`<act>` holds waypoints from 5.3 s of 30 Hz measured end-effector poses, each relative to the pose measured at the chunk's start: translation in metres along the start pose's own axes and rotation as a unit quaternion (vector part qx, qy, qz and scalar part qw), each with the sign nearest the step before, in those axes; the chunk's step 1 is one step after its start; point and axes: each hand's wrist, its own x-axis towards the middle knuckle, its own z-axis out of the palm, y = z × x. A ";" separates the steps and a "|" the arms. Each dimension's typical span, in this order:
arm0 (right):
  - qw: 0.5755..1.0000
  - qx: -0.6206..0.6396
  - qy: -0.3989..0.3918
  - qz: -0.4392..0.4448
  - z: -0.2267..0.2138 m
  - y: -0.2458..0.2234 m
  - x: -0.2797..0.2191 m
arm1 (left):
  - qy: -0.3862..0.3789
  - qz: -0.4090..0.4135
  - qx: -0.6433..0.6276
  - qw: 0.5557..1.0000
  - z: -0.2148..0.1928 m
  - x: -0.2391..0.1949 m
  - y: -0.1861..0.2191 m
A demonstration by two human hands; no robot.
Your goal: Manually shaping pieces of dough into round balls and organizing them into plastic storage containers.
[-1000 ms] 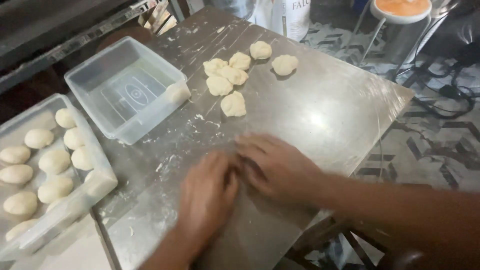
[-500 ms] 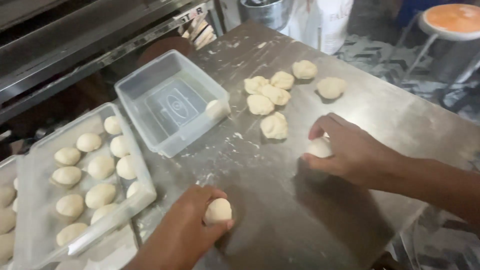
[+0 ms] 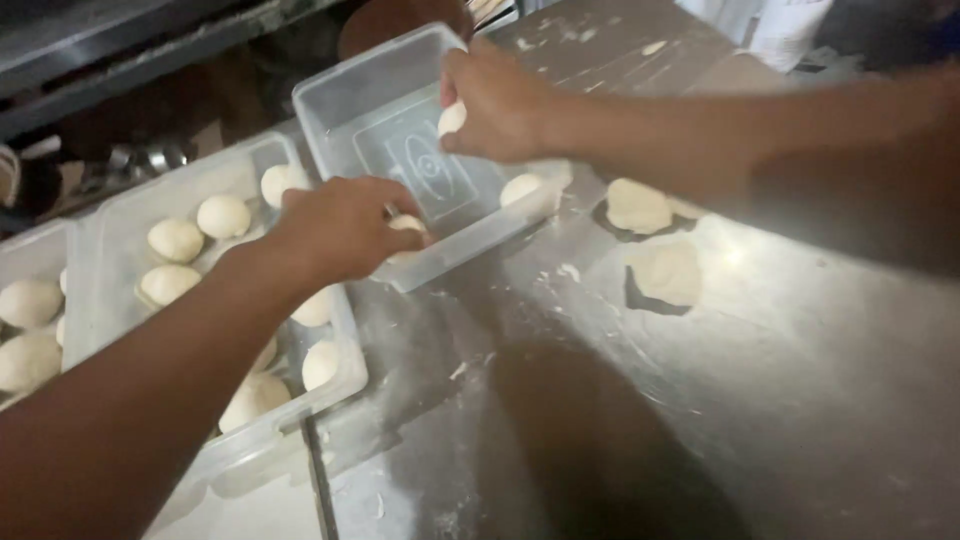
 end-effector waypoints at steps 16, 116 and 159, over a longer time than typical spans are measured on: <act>0.974 0.098 -0.147 0.140 0.042 0.135 0.043 | 0.239 0.096 -0.042 0.965 0.015 -0.030 0.042; 0.903 -0.241 -0.050 0.352 -0.134 -0.172 -0.386 | 0.288 0.235 -0.135 0.918 0.121 -0.127 0.113; 0.952 -0.152 -0.005 0.264 -0.131 -0.109 -0.315 | 0.189 0.276 -0.250 0.909 0.111 -0.027 0.196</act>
